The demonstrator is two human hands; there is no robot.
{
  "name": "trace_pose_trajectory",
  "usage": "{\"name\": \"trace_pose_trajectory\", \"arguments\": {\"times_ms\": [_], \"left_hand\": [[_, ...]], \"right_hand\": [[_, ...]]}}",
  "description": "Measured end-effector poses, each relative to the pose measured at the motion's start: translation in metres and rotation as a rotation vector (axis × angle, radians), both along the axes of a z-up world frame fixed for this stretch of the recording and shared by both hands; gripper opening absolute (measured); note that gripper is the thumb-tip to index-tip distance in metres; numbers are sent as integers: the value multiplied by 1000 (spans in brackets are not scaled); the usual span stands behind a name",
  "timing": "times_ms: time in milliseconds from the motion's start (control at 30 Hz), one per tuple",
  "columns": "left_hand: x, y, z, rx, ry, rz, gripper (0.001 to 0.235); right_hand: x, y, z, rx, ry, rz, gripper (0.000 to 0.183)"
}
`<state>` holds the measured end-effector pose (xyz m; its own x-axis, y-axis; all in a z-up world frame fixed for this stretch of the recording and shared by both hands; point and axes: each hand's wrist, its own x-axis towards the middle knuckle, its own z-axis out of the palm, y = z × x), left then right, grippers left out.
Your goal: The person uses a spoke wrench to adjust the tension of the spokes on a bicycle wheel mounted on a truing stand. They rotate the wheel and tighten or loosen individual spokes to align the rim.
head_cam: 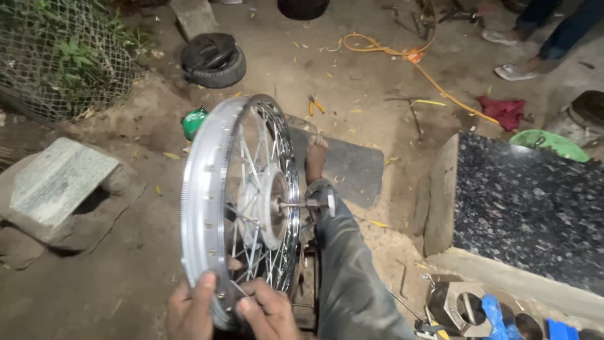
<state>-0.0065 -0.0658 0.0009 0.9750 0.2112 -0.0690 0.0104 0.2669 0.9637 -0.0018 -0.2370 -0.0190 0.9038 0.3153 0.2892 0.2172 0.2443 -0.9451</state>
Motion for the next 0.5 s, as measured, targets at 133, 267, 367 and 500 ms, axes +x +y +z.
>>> {"name": "trace_pose_trajectory", "arguments": {"times_ms": [133, 267, 367, 500], "left_hand": [[-6, -26, 3, 40, -31, -61, 39], [-3, -48, 21, 149, -15, -71, 39], [2, -64, 32, 352, -192, -90, 38], [2, -84, 38, 490, -262, -126, 37]], "right_hand": [[-14, -27, -27, -67, 40, -2, 17], [-10, -45, -41, -74, 53, -80, 22], [-7, -55, -53, 95, 109, -58, 22], [-13, -76, -73, 34, 143, -104, 18]]}}
